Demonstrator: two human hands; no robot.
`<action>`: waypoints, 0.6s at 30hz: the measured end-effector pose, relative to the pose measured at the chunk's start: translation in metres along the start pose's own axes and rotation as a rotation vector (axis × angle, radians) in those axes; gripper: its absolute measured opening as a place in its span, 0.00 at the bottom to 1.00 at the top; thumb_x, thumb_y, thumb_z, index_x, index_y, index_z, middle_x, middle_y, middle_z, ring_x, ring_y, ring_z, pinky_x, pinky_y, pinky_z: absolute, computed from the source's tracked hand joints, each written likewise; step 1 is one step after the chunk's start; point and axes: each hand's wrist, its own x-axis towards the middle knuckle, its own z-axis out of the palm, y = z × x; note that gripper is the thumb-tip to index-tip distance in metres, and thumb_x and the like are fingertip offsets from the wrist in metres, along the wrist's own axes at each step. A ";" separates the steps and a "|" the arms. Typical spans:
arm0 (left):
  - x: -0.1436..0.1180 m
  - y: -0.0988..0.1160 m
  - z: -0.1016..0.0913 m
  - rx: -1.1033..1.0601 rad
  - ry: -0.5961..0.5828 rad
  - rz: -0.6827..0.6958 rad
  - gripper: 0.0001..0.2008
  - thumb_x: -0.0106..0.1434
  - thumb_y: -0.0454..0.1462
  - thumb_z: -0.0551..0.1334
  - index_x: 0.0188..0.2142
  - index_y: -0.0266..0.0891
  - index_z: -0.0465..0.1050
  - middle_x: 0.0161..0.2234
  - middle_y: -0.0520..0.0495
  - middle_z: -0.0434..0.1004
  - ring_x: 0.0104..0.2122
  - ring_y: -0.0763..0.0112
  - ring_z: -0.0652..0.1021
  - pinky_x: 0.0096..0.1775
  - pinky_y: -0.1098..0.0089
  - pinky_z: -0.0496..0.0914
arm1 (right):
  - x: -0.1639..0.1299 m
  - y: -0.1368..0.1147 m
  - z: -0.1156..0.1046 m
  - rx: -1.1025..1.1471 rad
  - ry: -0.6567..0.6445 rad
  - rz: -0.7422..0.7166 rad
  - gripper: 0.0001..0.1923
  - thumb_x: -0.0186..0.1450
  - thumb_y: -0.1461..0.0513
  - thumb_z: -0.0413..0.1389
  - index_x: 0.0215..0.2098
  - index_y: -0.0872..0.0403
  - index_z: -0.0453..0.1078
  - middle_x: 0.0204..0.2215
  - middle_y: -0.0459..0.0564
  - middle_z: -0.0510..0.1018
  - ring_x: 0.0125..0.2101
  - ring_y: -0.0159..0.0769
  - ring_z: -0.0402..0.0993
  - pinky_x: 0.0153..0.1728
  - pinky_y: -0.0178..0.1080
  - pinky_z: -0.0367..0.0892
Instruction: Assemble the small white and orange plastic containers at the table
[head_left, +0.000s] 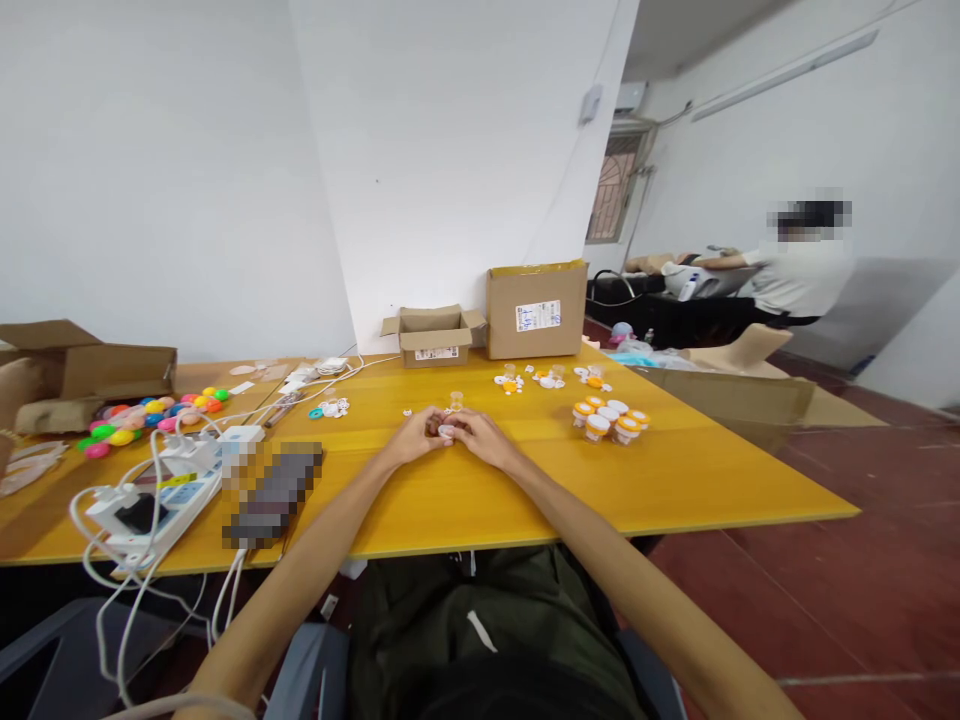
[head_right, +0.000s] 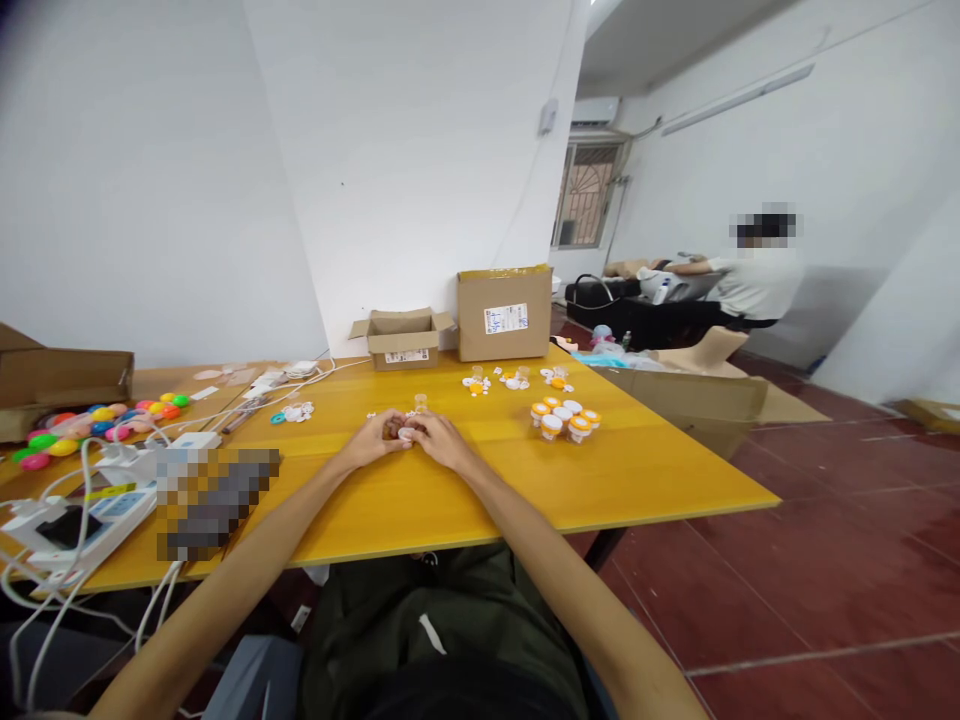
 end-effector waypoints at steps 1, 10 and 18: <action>0.000 0.000 0.000 0.003 -0.002 -0.004 0.17 0.49 0.41 0.72 0.37 0.39 0.72 0.29 0.54 0.75 0.29 0.72 0.73 0.37 0.70 0.70 | 0.000 0.000 0.000 -0.005 0.004 -0.001 0.05 0.64 0.64 0.57 0.35 0.52 0.76 0.33 0.48 0.79 0.36 0.36 0.73 0.40 0.37 0.66; -0.001 0.002 0.000 0.017 -0.009 -0.006 0.18 0.49 0.42 0.72 0.37 0.39 0.72 0.30 0.52 0.76 0.30 0.72 0.73 0.37 0.70 0.70 | -0.002 -0.002 0.000 -0.021 0.012 0.017 0.04 0.62 0.63 0.59 0.36 0.52 0.76 0.34 0.48 0.79 0.35 0.36 0.73 0.41 0.37 0.67; 0.000 0.003 -0.002 0.043 -0.025 0.019 0.17 0.50 0.40 0.71 0.39 0.39 0.74 0.33 0.51 0.77 0.31 0.71 0.72 0.37 0.70 0.69 | 0.000 0.005 0.002 0.038 0.018 0.055 0.05 0.60 0.62 0.60 0.35 0.53 0.75 0.33 0.47 0.78 0.34 0.36 0.72 0.39 0.38 0.67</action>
